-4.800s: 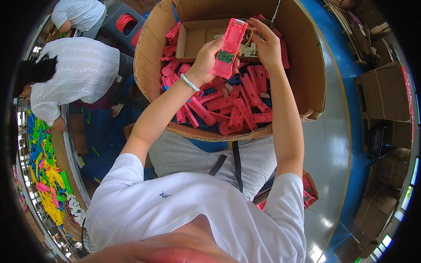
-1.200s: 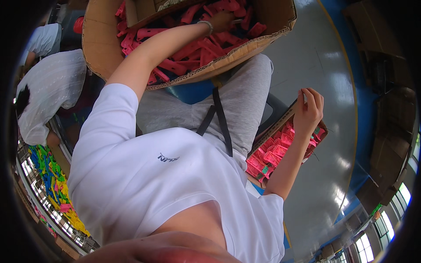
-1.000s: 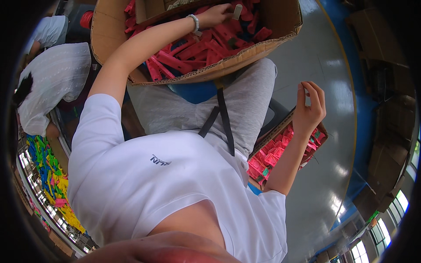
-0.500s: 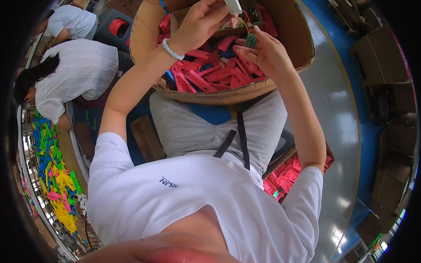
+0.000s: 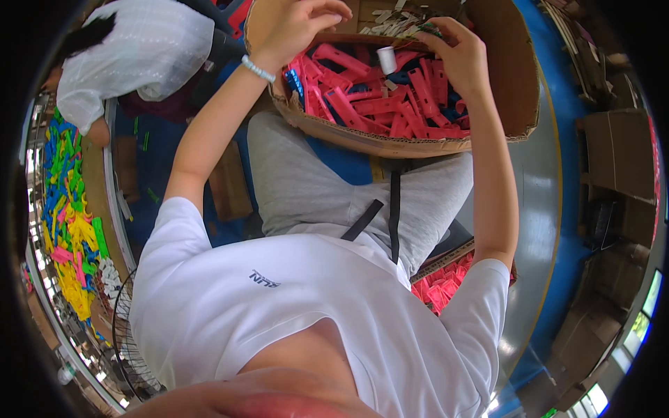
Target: The person assembles small electronic modules into pink plastic shells by hand, taking the modules from a cardboard box and inserting them into the housings.
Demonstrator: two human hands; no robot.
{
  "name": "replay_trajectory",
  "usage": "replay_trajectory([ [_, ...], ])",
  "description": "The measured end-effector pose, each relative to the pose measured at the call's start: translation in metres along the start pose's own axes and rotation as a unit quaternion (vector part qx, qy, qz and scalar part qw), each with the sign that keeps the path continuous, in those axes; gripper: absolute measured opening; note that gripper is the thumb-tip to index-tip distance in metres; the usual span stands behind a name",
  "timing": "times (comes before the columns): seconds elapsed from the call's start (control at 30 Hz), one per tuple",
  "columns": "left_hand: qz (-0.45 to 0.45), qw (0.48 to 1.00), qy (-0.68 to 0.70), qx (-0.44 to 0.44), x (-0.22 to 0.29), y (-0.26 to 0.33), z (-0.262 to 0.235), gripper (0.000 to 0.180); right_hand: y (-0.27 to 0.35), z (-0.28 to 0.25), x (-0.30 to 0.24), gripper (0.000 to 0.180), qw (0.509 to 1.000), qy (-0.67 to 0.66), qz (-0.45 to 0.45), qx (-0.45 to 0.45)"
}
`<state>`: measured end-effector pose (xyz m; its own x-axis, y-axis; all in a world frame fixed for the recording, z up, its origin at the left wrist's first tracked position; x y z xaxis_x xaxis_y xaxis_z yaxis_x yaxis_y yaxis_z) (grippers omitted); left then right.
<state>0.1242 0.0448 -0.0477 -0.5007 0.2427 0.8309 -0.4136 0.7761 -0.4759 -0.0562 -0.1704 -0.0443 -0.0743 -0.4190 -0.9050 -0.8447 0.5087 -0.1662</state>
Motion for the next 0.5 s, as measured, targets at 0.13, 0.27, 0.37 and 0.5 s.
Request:
replay_trajectory([
  [0.13,0.0,0.892,-0.367,-0.265,-0.063,-0.028,-0.006,0.029,-0.027,-0.003,0.009,0.034,0.998,0.057,0.003,-0.028],
  [0.27,-0.056,0.876,-0.324,-0.353,-0.128,-0.025,0.026,0.024,-0.037,-0.005,0.032,0.032,0.997,0.044,0.067,-0.025],
  [0.37,-0.045,0.745,-0.456,-0.485,-0.162,-0.024,0.064,0.029,-0.036,-0.014,0.058,0.029,0.994,-0.094,0.016,-0.048],
  [0.5,-0.054,0.689,-0.502,-0.521,-0.226,0.007,0.073,0.04,-0.033,0.004,0.055,0.03,0.972,-0.211,0.024,-0.097],
])
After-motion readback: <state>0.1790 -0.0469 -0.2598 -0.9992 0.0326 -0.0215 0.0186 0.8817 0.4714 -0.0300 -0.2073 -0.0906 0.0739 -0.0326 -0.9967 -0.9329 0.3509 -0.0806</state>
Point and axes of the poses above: each hand's wrist, its own y-axis away from the middle knuckle, its own z-axis out of the palm, x = y × z, the point moved 2 cm from there along -y, towards the middle knuckle, and after that the axes turned 8 degrees about z, right-handed, at the moved point
